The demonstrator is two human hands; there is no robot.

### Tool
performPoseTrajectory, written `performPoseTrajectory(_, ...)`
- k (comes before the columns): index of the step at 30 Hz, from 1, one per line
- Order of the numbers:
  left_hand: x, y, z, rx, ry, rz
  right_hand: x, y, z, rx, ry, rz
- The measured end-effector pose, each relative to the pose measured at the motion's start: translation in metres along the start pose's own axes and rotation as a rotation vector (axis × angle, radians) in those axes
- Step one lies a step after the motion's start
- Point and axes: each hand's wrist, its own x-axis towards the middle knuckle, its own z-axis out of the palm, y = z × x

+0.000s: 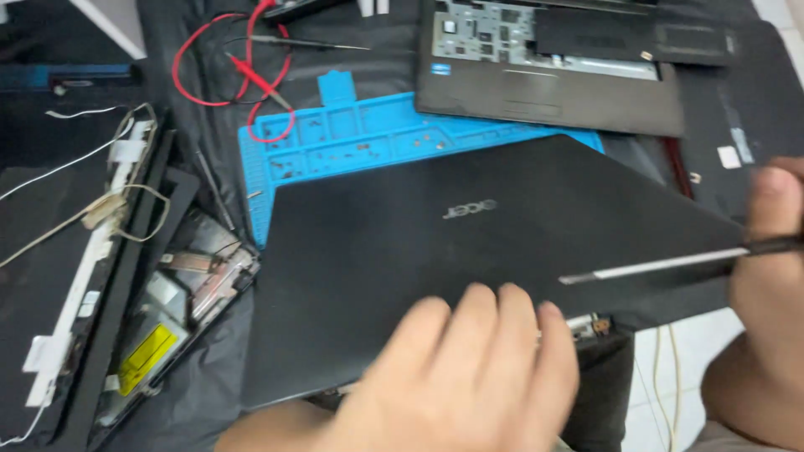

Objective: The person unscrews screws from a laptop motherboard with a screwdriver, removes the cooling fan and heatsink assembly, lifts the motherboard out of the laptop chassis, and pries at components on the board while working over a disassembled laptop on the bench.

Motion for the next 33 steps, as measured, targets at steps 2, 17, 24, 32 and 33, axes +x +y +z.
performPoseTrajectory(2,0.004,-0.005,-0.002,-0.064,0.019,0.006,0.016,-0.039,-0.016,0.035,-0.004,0.069)
performPoseTrajectory(17,0.01,-0.016,-0.008,0.104,-0.007,0.124,-0.087,0.111,0.026,0.434,0.429,-0.119)
performPoseTrajectory(24,0.014,-0.023,-0.014,0.129,-0.086,0.111,-0.075,0.1,0.008,-0.059,0.021,-0.096)
performPoseTrajectory(32,0.008,-0.015,-0.018,-0.023,-0.276,0.0,-0.062,0.084,0.008,-0.157,-0.118,0.021)
performPoseTrajectory(33,0.007,-0.015,-0.017,-0.028,-0.244,0.017,-0.061,0.083,0.01,-0.155,-0.134,0.054)
